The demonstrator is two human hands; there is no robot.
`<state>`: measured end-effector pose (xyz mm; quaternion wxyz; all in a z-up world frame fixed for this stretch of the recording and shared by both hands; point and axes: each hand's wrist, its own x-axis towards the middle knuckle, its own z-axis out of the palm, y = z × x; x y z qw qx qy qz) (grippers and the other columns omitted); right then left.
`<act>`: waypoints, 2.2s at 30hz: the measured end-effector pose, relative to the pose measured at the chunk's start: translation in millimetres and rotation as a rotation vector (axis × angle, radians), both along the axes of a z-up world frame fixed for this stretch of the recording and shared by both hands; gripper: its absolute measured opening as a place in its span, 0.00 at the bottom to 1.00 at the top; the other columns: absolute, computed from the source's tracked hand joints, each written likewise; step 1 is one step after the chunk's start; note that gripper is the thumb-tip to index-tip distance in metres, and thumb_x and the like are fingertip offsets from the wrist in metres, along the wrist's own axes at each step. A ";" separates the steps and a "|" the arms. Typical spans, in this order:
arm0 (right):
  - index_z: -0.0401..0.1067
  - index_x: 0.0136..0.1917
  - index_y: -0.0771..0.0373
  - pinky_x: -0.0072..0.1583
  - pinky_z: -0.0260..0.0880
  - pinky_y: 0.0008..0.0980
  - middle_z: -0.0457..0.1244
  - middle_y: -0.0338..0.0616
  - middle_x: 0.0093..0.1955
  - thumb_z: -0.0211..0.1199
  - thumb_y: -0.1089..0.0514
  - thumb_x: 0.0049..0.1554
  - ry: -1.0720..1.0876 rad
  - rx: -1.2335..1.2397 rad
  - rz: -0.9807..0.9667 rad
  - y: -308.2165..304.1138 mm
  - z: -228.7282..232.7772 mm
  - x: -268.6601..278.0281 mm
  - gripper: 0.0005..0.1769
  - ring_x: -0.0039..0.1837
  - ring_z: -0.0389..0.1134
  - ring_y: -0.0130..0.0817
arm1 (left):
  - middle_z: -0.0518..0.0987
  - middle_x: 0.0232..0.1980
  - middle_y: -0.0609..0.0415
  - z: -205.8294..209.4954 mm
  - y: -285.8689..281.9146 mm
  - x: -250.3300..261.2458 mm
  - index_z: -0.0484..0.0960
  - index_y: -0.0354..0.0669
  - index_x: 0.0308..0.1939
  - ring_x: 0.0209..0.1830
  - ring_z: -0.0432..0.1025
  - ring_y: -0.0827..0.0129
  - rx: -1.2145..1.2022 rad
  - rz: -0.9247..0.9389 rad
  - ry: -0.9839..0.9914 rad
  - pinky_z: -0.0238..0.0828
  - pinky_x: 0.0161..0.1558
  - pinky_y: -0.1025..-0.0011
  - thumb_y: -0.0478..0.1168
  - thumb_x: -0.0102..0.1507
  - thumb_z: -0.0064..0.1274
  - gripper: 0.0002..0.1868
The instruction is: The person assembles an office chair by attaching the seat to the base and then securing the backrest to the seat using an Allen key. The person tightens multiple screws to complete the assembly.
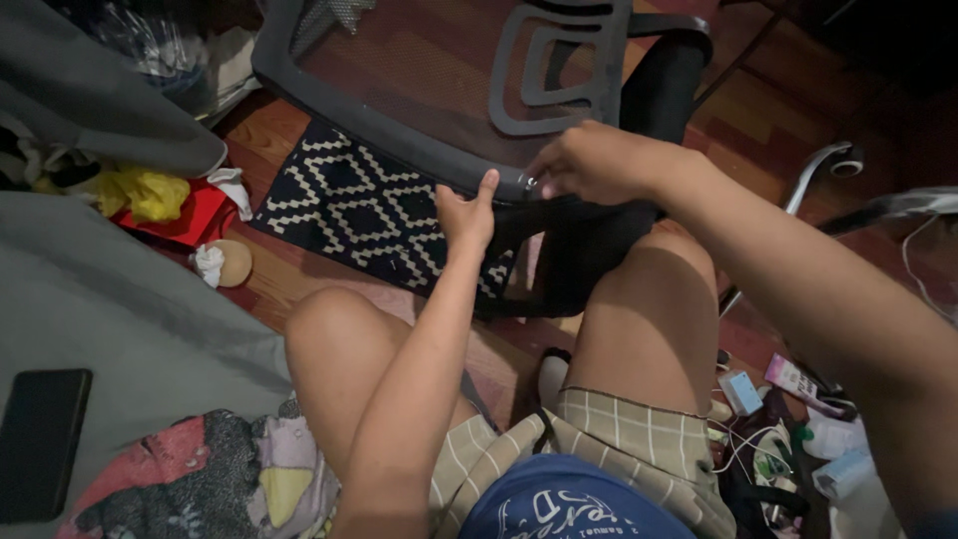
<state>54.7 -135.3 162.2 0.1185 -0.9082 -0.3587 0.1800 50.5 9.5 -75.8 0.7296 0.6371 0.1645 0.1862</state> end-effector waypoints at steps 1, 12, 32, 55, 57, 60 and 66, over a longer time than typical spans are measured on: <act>0.79 0.57 0.62 0.55 0.71 0.42 0.73 0.49 0.49 0.65 0.54 0.56 -0.015 -0.009 -0.008 -2.1 -3.1 1.6 0.17 0.52 0.74 0.45 | 0.84 0.51 0.42 1.0 1.1 -0.7 0.73 0.29 0.54 0.50 0.80 0.60 0.016 -0.006 0.047 0.74 0.55 0.67 0.48 0.58 0.69 0.32; 0.73 0.54 0.67 0.45 0.75 0.40 0.72 0.54 0.41 0.64 0.56 0.61 -0.027 0.316 -0.604 13.2 -35.7 12.9 0.13 0.42 0.76 0.41 | 0.84 0.52 0.42 1.9 1.4 -1.0 0.73 0.30 0.55 0.50 0.80 0.60 -0.017 -0.015 0.016 0.74 0.56 0.67 0.46 0.59 0.69 0.30; 0.78 0.52 0.64 0.51 0.73 0.47 0.71 0.57 0.42 0.65 0.51 0.58 -0.320 -0.019 -0.283 21.5 -21.8 -17.4 0.15 0.47 0.74 0.53 | 0.84 0.54 0.43 6.1 3.8 -1.4 0.72 0.30 0.58 0.54 0.80 0.58 -0.004 -0.024 0.020 0.73 0.57 0.65 0.48 0.57 0.68 0.34; 0.70 0.50 0.66 0.50 0.75 0.47 0.70 0.56 0.44 0.64 0.52 0.59 0.283 0.310 -0.697 9.2 -34.5 22.8 0.14 0.48 0.75 0.49 | 0.83 0.51 0.43 -8.6 0.4 1.5 0.72 0.28 0.55 0.48 0.79 0.61 -0.052 -0.004 -0.087 0.75 0.54 0.67 0.46 0.59 0.69 0.31; 0.73 0.46 0.69 0.49 0.75 0.45 0.71 0.57 0.42 0.64 0.50 0.61 0.170 0.217 -0.608 4.1 -31.4 16.3 0.17 0.46 0.75 0.48 | 0.83 0.51 0.43 -6.6 0.4 -0.1 0.73 0.29 0.56 0.48 0.79 0.61 -0.056 -0.002 -0.113 0.75 0.54 0.67 0.46 0.58 0.69 0.31; 0.77 0.46 0.66 0.48 0.74 0.44 0.71 0.54 0.41 0.66 0.52 0.60 -0.122 0.260 -0.169 -4.4 -21.7 5.4 0.13 0.44 0.75 0.48 | 0.83 0.50 0.43 -0.8 1.6 -3.6 0.73 0.29 0.56 0.48 0.79 0.60 -0.001 0.003 -0.062 0.75 0.53 0.66 0.47 0.58 0.68 0.31; 0.74 0.52 0.64 0.46 0.72 0.48 0.69 0.56 0.36 0.62 0.56 0.59 -0.362 0.056 0.007 -5.5 -11.6 -11.5 0.10 0.42 0.72 0.56 | 0.83 0.49 0.42 6.5 2.6 -4.8 0.74 0.29 0.53 0.48 0.80 0.58 0.067 0.003 0.017 0.75 0.53 0.65 0.48 0.59 0.69 0.30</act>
